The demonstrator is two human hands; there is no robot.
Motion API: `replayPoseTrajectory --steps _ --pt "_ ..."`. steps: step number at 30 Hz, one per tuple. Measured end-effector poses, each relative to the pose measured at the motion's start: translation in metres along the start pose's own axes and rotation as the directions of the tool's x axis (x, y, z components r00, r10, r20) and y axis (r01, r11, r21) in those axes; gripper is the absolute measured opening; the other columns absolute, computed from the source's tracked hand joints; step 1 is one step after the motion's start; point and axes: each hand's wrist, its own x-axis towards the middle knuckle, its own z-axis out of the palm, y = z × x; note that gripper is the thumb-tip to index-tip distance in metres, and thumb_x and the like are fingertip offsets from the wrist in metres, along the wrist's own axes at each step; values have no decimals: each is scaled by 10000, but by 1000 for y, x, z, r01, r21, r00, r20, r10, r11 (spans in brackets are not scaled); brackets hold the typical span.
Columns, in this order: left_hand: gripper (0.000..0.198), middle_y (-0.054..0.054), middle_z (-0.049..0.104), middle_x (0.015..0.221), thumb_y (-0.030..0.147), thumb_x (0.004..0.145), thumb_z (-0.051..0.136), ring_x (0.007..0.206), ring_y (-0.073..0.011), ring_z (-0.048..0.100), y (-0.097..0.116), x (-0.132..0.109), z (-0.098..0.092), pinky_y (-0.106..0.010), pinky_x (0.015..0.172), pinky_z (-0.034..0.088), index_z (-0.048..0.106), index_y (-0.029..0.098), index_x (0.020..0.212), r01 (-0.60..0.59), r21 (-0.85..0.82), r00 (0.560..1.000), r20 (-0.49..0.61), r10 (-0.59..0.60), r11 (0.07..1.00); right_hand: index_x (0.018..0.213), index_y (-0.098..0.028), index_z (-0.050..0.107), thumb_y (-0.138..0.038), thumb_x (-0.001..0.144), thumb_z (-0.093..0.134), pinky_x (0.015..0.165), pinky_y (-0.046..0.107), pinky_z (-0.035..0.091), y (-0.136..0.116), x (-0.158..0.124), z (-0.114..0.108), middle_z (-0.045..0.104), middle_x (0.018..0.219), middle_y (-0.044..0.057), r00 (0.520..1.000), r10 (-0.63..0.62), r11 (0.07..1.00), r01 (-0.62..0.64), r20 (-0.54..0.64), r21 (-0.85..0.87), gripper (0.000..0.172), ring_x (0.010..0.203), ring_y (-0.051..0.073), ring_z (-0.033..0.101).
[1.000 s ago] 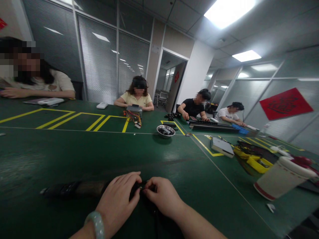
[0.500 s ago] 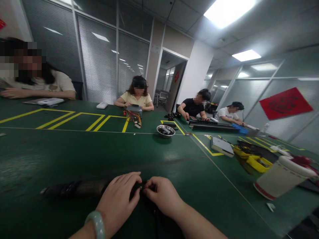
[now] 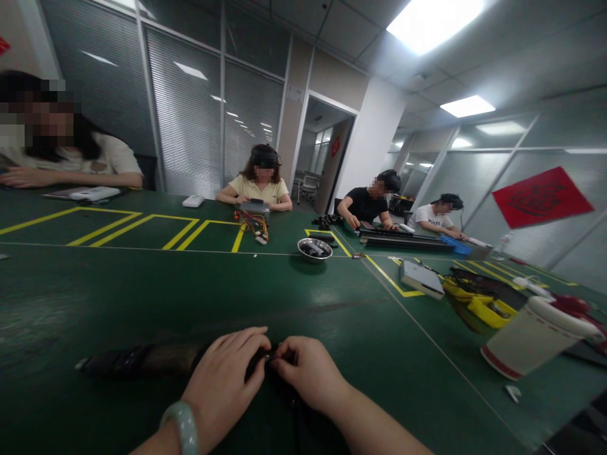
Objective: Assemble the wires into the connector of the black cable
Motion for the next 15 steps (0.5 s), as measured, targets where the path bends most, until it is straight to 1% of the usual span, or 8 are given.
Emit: replayPoseTrajectory --steps 3,8,12,15 --pt "158 -25 642 1159 232 827 495 1107 -231 570 0 0 1 -409 952 408 622 252 918 13 10 1000 5 -13 1000 839 -203 692 -248 811 634 624 200 374 1 0 0 680 788 -17 1000 0 1000 0 -10 5 78 687 107 570" --pt "182 2 620 1203 230 841 477 1121 -230 560 1 0 -1 -426 945 403 640 290 894 -17 21 998 58 16 1000 846 -212 694 -238 818 619 617 192 373 0 0 -1 680 792 -22 1000 -25 999 26 -6 21 84 696 105 580" --pt "170 -10 632 1178 231 827 493 1103 -231 571 1 0 -1 -427 947 408 626 273 923 18 10 999 32 -18 1000 823 -211 688 -255 814 632 628 193 374 0 0 0 676 781 -25 999 -28 1000 28 -22 -3 71 696 105 577" --pt "134 -33 641 1153 234 818 503 1099 -236 572 0 0 0 -426 953 409 617 243 888 34 9 999 19 -34 999 825 -209 688 -255 816 631 626 195 374 1 0 1 679 788 -22 1000 -25 1000 24 -19 -12 73 694 106 573"
